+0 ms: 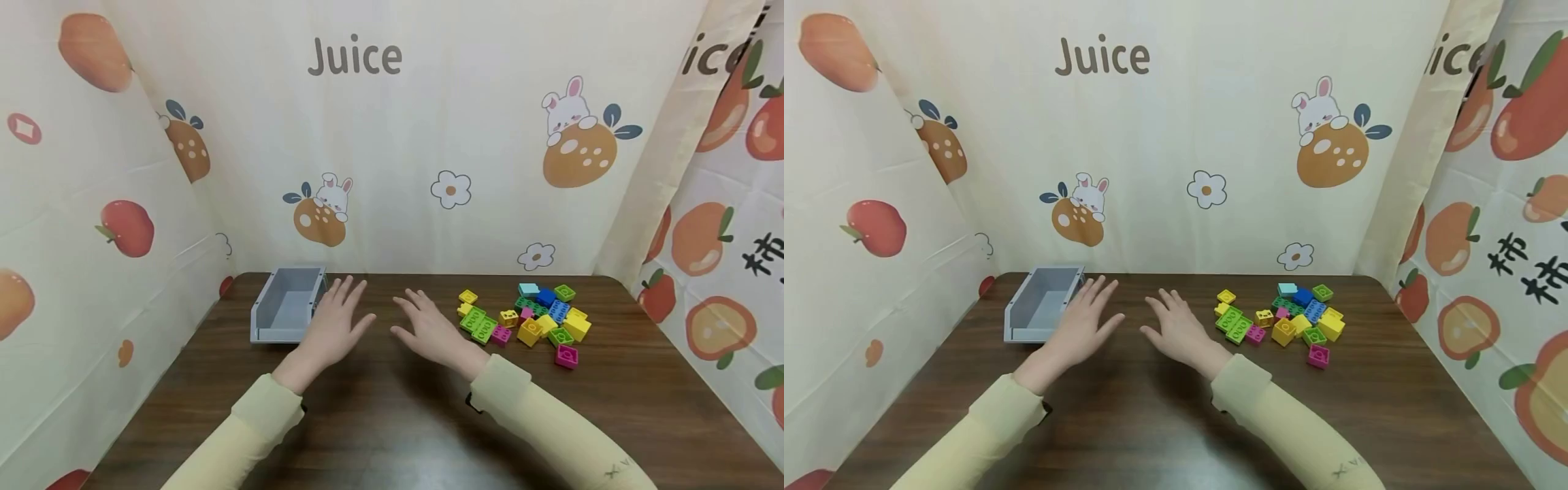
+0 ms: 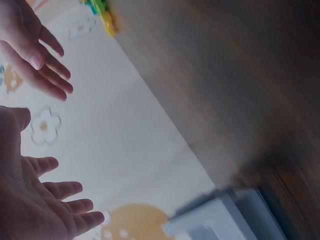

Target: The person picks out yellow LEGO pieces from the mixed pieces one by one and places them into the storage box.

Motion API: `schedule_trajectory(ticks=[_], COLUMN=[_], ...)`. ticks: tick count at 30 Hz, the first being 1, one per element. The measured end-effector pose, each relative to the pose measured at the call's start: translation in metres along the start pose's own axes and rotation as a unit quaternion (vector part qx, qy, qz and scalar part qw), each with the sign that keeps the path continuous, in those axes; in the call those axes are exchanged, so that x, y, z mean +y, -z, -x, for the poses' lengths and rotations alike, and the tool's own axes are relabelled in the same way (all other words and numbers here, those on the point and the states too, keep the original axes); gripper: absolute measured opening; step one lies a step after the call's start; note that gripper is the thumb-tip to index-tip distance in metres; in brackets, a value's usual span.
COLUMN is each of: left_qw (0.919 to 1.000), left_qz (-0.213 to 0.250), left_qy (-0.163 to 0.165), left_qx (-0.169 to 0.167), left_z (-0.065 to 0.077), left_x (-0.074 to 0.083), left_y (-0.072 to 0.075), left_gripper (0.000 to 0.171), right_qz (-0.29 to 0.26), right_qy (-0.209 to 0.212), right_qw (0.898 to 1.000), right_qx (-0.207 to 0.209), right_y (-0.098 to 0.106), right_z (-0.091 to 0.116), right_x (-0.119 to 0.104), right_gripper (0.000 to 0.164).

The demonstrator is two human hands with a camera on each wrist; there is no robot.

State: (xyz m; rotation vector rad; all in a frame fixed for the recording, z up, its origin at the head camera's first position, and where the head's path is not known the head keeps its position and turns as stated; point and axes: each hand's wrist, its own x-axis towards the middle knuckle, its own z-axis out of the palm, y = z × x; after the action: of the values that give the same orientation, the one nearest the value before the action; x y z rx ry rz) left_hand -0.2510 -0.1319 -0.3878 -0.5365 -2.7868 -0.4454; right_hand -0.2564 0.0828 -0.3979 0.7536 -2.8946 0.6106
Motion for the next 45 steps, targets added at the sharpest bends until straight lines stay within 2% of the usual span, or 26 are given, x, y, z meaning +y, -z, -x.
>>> schedule_trajectory(ticks=[8, 14, 19, 23, 26, 29, 35, 39, 45], left_qw=[0.9979, 0.9971, 0.9949, 0.9922, 0.9903, 0.9883, 0.9808, 0.9697, 0.9456], left_qz=[0.046, 0.025, 0.015, 0.021, 0.028, 0.039, 0.079, 0.121, 0.18], left_qy=[0.032, 0.059, 0.089, 0.113, 0.131, 0.145, 0.179, 0.211, 0.27], left_qx=[0.031, 0.041, 0.045, 0.048, 0.038, 0.028, -0.003, -0.023, -0.025], left_z=[0.003, 0.008, 0.011, 0.011, 0.009, 0.007, 0.002, -0.002, -0.01], left_x=[-0.033, -0.062, -0.089, -0.109, -0.122, -0.133, -0.152, -0.163, -0.173], left_y=[0.017, 0.025, 0.031, 0.035, 0.034, 0.032, 0.025, 0.021, 0.023], left_gripper=[0.064, 0.066, 0.066, 0.066, 0.067, 0.067, 0.067, 0.068, 0.062], right_qz=[-0.045, -0.066, -0.106, -0.148, -0.179, -0.216, -0.292, -0.34, -0.413], right_qy=[0.012, 0.014, -0.003, -0.025, -0.045, -0.071, -0.134, -0.161, -0.18], right_qw=[0.999, 0.997, 0.993, 0.987, 0.981, 0.971, 0.943, 0.923, 0.89], right_qx=[-0.023, -0.029, -0.042, -0.056, -0.063, -0.073, -0.089, -0.082, -0.068], right_y=[-0.01, -0.019, -0.031, -0.043, -0.05, -0.058, -0.073, -0.082, -0.099], right_z=[-0.035, -0.055, -0.074, -0.09, -0.101, -0.108, -0.116, -0.119, -0.123], right_x=[-0.032, -0.049, -0.055, -0.059, -0.063, -0.069, -0.083, -0.09, -0.095], right_gripper=[0.063, 0.066, 0.066, 0.065, 0.065, 0.066, 0.071, 0.07, 0.068])
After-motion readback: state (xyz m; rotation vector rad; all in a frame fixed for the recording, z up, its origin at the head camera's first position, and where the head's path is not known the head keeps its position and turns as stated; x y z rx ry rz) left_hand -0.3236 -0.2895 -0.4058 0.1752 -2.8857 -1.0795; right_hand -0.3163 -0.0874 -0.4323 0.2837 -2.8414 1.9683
